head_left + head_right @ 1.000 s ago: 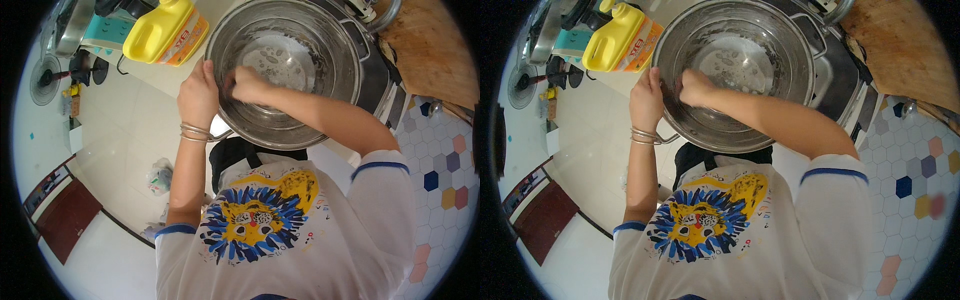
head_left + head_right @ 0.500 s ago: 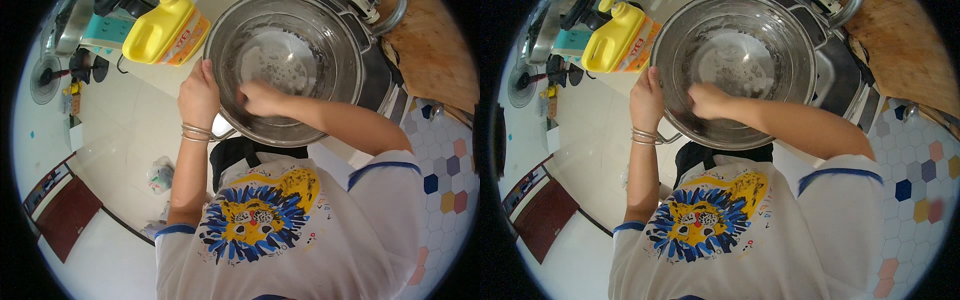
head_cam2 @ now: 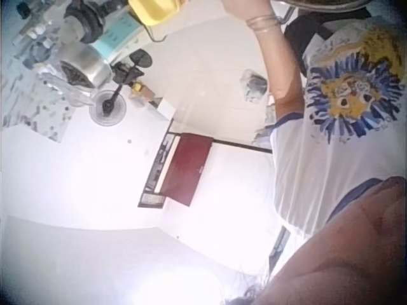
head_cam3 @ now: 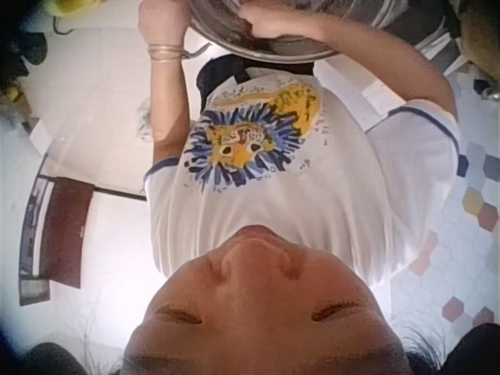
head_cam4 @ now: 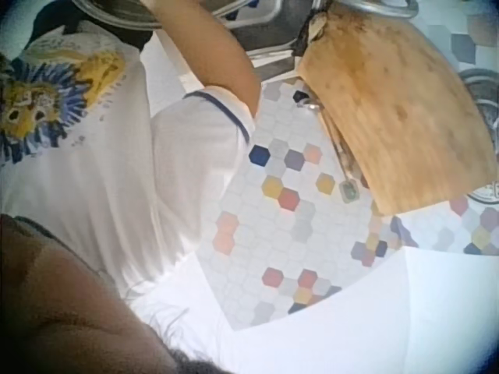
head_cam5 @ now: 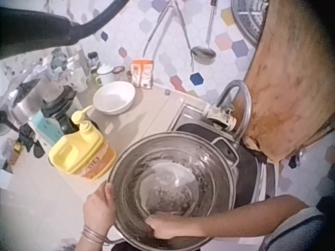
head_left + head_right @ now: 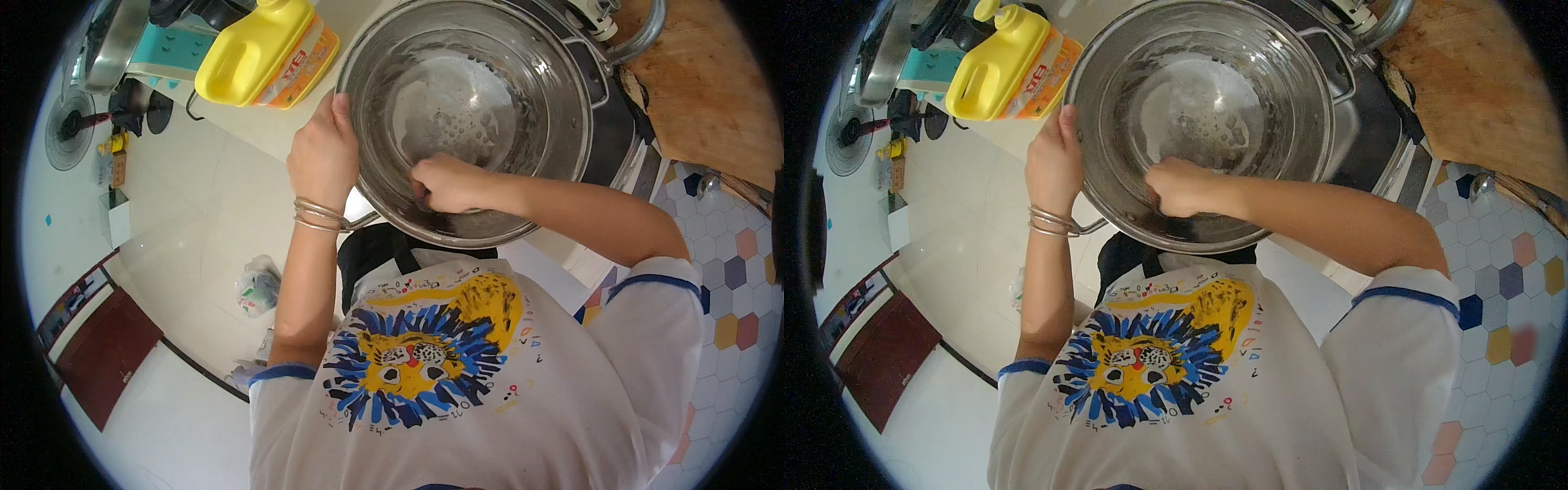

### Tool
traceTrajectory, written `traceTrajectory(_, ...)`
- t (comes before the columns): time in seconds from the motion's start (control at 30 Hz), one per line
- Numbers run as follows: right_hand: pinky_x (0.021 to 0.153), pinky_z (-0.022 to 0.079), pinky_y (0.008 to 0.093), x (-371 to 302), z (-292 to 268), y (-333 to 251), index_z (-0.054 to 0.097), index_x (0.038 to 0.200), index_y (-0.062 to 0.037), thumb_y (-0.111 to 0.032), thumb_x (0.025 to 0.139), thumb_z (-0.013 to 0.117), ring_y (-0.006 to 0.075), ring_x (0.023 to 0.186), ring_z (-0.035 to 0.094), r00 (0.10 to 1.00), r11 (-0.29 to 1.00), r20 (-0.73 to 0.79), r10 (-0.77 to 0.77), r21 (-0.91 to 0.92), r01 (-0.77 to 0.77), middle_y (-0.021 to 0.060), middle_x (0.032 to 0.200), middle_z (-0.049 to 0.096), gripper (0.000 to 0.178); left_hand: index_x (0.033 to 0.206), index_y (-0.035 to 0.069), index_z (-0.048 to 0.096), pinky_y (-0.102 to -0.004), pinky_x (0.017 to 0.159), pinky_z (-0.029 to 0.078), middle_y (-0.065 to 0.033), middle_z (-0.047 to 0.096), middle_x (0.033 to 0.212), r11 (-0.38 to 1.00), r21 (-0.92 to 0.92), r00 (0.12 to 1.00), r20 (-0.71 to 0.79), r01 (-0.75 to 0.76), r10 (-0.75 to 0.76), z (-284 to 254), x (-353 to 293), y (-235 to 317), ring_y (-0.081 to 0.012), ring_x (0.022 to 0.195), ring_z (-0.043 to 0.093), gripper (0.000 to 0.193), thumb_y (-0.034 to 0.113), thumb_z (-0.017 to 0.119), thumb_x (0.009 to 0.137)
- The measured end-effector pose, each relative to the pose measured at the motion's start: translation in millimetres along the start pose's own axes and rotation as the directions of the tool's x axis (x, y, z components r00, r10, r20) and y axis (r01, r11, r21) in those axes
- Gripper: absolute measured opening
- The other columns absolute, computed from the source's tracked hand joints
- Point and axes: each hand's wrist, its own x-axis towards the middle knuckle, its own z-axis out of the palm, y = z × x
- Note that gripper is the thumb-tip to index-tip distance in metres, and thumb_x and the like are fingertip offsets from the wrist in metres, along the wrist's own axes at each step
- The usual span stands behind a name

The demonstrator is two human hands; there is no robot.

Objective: The person scrubs the inside of a stainless steel pot with a steel wool pad, creating soapy foam. They then rinse the pot under running water in the sink to remove the soap and residue.

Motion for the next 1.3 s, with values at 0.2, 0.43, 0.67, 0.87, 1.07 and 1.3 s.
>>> traceTrajectory(0.2,0.065,0.047,0.0424,62.7,-5.7,-16.8,0.060,0.077,-0.0019,-0.006,0.069,0.057,0.0365,0.073,0.060,0.853,0.993,-0.522,-0.010,0.098,0.072,0.0203,0.074,0.061,0.009,0.088,0.008,0.057,-0.0491,0.060,0.045,-0.0205,0.060,0.072,1.000,0.008,1.000,-0.015,0.008,-0.008,-0.7,-1.0,-3.1,-0.0406,0.070,0.058,0.038,0.036,0.033,0.094)
traceTrajectory(0.43,0.070,0.046,0.0398,39.9,1.6,-6.9,0.062,0.077,-0.0022,-0.005,0.067,0.061,0.0338,0.080,0.060,0.943,0.992,-0.332,0.005,0.124,0.038,0.0186,0.079,0.063,0.011,0.088,0.007,0.057,-0.0497,0.061,0.045,-0.0213,0.060,0.073,1.000,0.012,0.999,-0.032,0.021,-0.020,-0.7,-1.0,0.8,-0.0414,0.072,0.057,0.038,0.036,0.033,0.094)
traceTrajectory(0.67,0.072,0.047,0.0420,10.0,-0.5,-6.1,0.062,0.078,-0.0011,-0.002,0.068,0.056,0.0349,0.083,0.060,0.999,0.991,-0.010,-0.035,-0.129,0.034,0.0195,0.079,0.062,0.012,0.088,0.007,0.057,-0.0500,0.061,0.045,-0.0213,0.060,0.074,1.000,0.003,0.998,-0.064,0.030,-0.030,2.3,-2.7,-5.7,-0.0413,0.072,0.058,0.039,0.036,0.032,0.094)
traceTrajectory(0.87,0.067,0.047,0.0449,71.4,-6.1,-15.7,0.060,0.078,0.0000,-0.002,0.068,0.055,0.0404,0.078,0.058,0.853,0.998,-0.520,-0.036,0.025,0.058,0.0242,0.079,0.060,0.011,0.089,0.008,0.058,-0.0500,0.062,0.046,-0.0212,0.061,0.075,0.999,0.020,0.999,-0.039,0.035,-0.034,1.2,0.4,-4.4,-0.0415,0.073,0.058,0.039,0.037,0.032,0.094)
traceTrajectory(1.07,0.072,0.047,0.0421,15.2,-6.6,-13.4,0.063,0.079,0.0004,0.003,0.062,0.057,0.0343,0.086,0.060,0.999,0.993,0.034,0.036,-0.116,-0.032,0.0212,0.087,0.062,0.019,0.090,0.008,0.058,-0.0497,0.062,0.046,-0.0213,0.061,0.075,0.999,-0.001,0.996,-0.073,0.044,-0.044,1.7,-2.9,-4.8,-0.0414,0.073,0.058,0.038,0.036,0.033,0.094)
traceTrajectory(1.3,0.070,0.047,0.0419,82.9,-28.0,-22.2,0.063,0.078,-0.0008,-0.004,0.066,0.055,0.0347,0.080,0.061,0.778,0.956,-0.623,0.088,0.272,0.110,0.0205,0.078,0.062,0.014,0.093,0.007,0.059,-0.0496,0.063,0.046,-0.0216,0.061,0.076,0.999,-0.004,0.997,-0.063,0.054,-0.054,0.6,0.1,-4.8,-0.0412,0.074,0.058,0.038,0.035,0.033,0.094)
